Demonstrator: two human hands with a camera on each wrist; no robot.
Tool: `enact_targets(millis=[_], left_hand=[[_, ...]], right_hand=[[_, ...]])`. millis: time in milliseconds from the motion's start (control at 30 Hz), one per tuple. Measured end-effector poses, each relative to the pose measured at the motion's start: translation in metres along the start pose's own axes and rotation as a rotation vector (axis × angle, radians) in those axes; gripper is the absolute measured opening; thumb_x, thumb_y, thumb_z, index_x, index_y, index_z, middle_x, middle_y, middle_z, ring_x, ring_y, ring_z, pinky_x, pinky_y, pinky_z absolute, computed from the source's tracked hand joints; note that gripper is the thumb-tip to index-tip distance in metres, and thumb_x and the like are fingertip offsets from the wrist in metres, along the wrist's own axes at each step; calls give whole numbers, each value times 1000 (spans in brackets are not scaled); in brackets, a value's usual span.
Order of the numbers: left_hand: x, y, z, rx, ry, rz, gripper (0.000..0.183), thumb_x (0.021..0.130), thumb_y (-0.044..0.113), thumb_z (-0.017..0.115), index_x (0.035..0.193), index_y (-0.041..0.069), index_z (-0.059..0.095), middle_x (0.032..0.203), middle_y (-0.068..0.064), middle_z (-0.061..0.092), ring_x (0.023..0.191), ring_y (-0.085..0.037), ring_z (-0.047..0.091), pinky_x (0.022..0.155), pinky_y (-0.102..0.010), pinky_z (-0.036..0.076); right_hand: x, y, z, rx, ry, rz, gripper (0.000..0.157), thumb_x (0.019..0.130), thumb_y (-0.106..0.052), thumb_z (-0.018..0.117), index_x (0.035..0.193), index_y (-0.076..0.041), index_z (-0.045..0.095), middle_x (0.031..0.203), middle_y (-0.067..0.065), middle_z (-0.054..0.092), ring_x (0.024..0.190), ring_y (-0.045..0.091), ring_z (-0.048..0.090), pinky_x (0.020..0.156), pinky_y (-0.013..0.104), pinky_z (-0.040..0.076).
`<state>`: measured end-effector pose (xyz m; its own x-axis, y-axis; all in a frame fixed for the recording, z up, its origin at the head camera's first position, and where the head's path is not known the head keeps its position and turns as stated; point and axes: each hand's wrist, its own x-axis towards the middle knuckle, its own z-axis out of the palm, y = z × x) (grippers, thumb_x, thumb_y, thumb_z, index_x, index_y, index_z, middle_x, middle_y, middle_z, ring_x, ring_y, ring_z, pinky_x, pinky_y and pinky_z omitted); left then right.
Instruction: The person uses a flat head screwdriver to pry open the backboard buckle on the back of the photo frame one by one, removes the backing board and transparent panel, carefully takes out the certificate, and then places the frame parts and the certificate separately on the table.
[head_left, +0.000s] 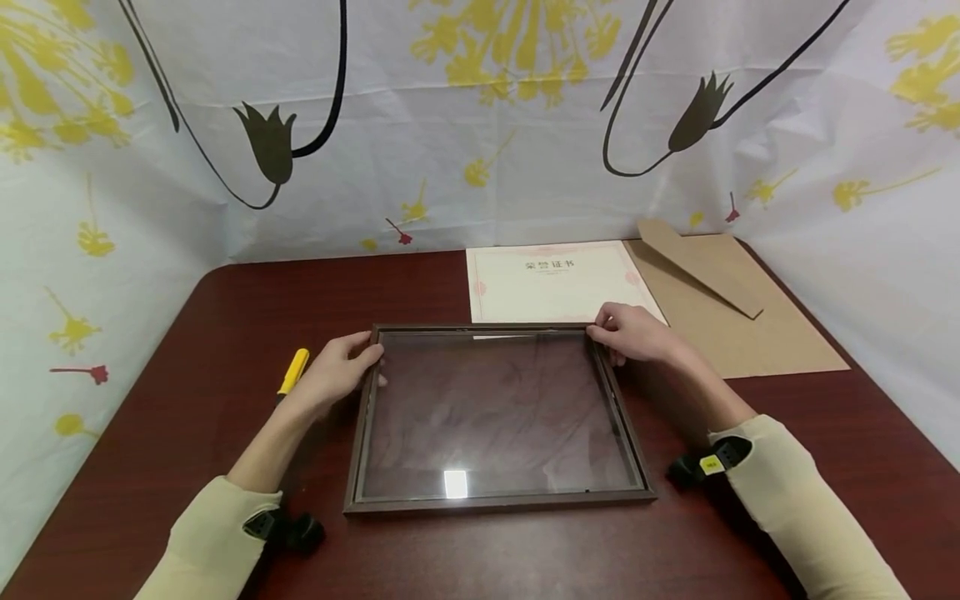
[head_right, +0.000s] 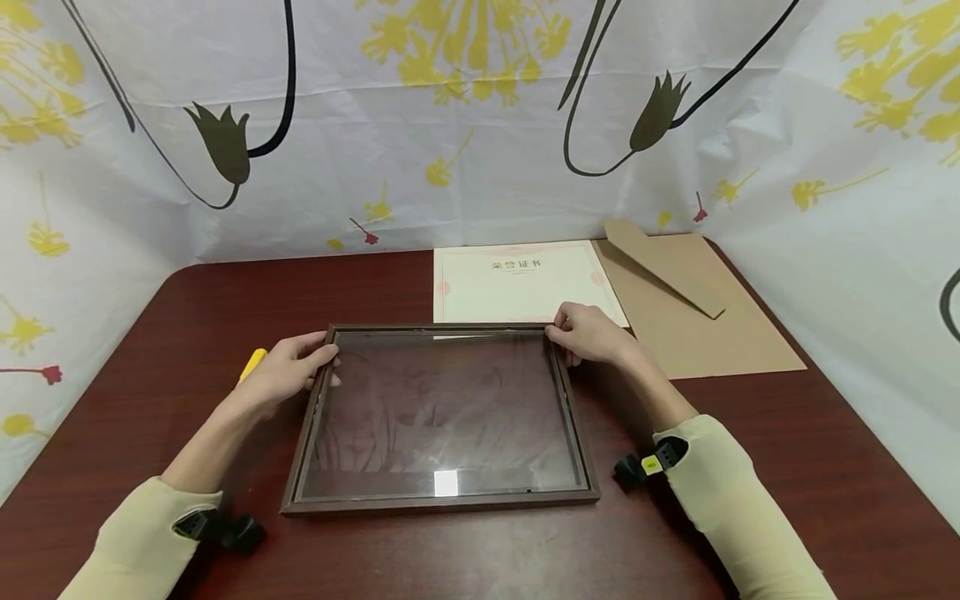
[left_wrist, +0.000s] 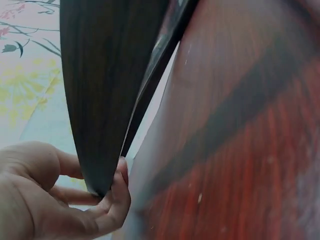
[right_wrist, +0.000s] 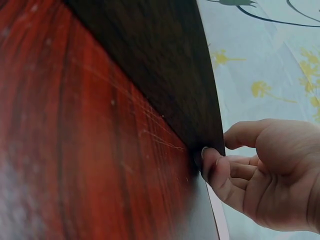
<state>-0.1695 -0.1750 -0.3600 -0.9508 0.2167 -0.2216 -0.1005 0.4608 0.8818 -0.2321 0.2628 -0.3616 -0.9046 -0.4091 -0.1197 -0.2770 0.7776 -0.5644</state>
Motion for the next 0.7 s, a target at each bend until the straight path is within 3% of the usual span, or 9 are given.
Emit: enact_targets(millis=[33,133,400,700], left_hand=[[0,-1,0,-53,-9,-8,55,111,20,41,156,-6,25,123,-27,59,89,-26,71,93,-42,53],[2,-2,1,-178,-11,-37,55,111,20,41,156,-5,23,124,-23,54,86,-15,66,82,-32,55],[6,-2,4,-439,-9,-117,55,112,22,37,159,1,18,121,-14,53,86,-11,60,78,-25,54],[5,0,6,-585,18,-145,53,112,21,32,161,4,18,120,-11,55,84,-9,59,75,-21,54]], right_hand=[[0,0,0,6,-5,2,19,104,-20,56,98,-2,56,60,3,60,51,18,62,61,34,50],[0,1,0,22,-14,4,19,104,-20,56,97,-2,55,60,4,59,52,19,62,60,34,50],[-1,0,-1,33,-31,14,19,105,-19,55,97,-2,54,61,4,60,53,19,62,59,34,50],[0,0,-1,31,-35,16,19,105,-19,55,98,-1,54,61,5,60,53,19,62,58,34,51]])
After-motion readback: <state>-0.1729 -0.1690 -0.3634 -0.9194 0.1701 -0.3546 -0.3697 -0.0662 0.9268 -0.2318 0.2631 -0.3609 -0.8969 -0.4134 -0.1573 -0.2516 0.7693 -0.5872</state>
